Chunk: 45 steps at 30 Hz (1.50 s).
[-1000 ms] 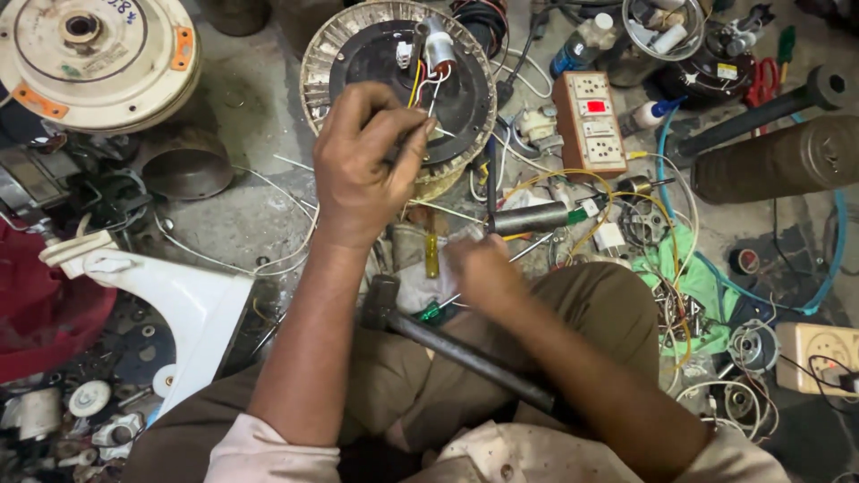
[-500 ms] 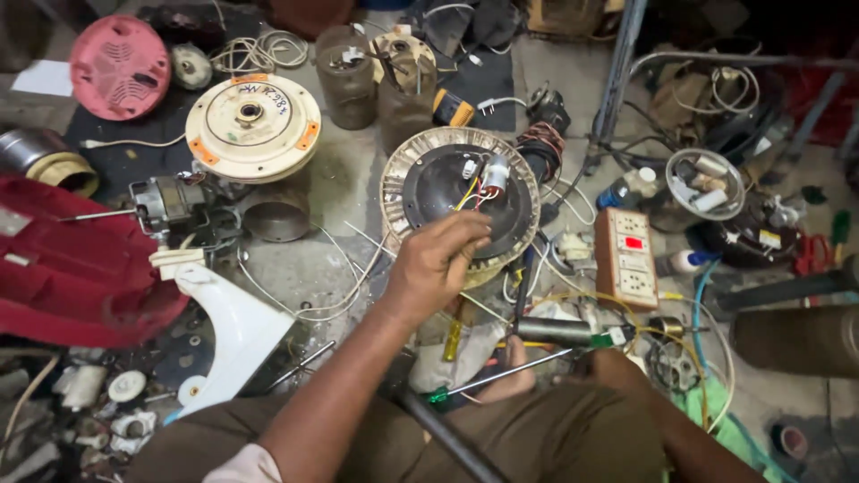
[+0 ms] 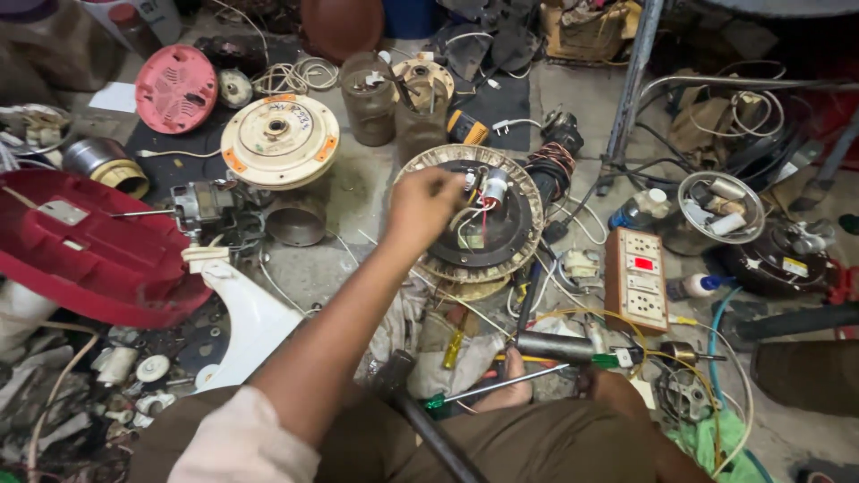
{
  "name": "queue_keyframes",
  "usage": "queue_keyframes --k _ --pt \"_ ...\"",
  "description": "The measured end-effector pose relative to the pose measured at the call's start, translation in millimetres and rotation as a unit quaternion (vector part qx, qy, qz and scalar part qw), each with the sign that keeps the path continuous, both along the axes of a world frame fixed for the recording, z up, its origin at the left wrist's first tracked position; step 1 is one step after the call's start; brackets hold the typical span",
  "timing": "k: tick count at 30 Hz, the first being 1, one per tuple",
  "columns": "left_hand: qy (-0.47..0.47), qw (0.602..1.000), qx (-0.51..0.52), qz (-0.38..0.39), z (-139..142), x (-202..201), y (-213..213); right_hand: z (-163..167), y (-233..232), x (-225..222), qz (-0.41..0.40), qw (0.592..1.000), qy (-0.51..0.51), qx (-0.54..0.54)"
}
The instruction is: The person sits on the floor and works on an electric motor. They use a hammer to tap the motor housing, then use a screwdriver to adjust internal components. They connect wires to a capacitor and use pliers to secure the connections.
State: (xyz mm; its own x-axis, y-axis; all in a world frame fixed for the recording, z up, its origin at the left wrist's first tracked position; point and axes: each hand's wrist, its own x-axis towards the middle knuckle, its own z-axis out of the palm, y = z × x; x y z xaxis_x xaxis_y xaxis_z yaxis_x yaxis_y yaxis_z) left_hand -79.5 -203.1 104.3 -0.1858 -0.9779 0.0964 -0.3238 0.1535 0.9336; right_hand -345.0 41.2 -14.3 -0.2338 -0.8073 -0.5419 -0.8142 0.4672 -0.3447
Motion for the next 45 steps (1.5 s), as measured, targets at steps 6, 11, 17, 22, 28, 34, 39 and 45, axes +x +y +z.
queue_keyframes --k 6,11,17,22,28,34,39,45 --pt "-0.207 0.949 -0.198 -0.133 0.8 -9.9 -18.9 -5.3 -2.0 -3.7 -0.071 0.995 0.002 -0.064" --pt "-0.292 0.844 -0.399 -0.209 8.5 5.1 -15.4 -14.0 11.9 -3.1 -0.157 0.974 -0.077 -0.146" --pt "-0.322 0.768 -0.483 -0.272 14.0 4.9 -19.4 -18.5 24.9 -9.7 -0.048 0.836 -0.282 -0.468" --pt "-0.355 0.750 -0.503 -0.243 11.4 0.2 -16.1 -12.5 40.2 -34.6 -0.102 0.889 -0.275 -0.352" --pt "-0.391 0.744 -0.499 -0.209 8.7 -19.0 -14.2 10.0 36.5 -62.0 -0.227 0.832 -0.306 -0.404" --pt "-0.419 0.707 -0.501 -0.272 17.2 -25.3 -24.1 57.8 -27.0 -33.9 -0.151 0.596 -0.652 -0.443" --pt "-0.339 0.729 -0.498 -0.324 16.7 -15.5 -22.6 72.2 -101.1 50.1 -0.087 0.681 -0.681 -0.253" --pt "-0.233 0.799 -0.477 -0.281 6.7 8.6 -15.9 76.7 -130.2 91.7 -0.064 0.873 -0.370 -0.312"
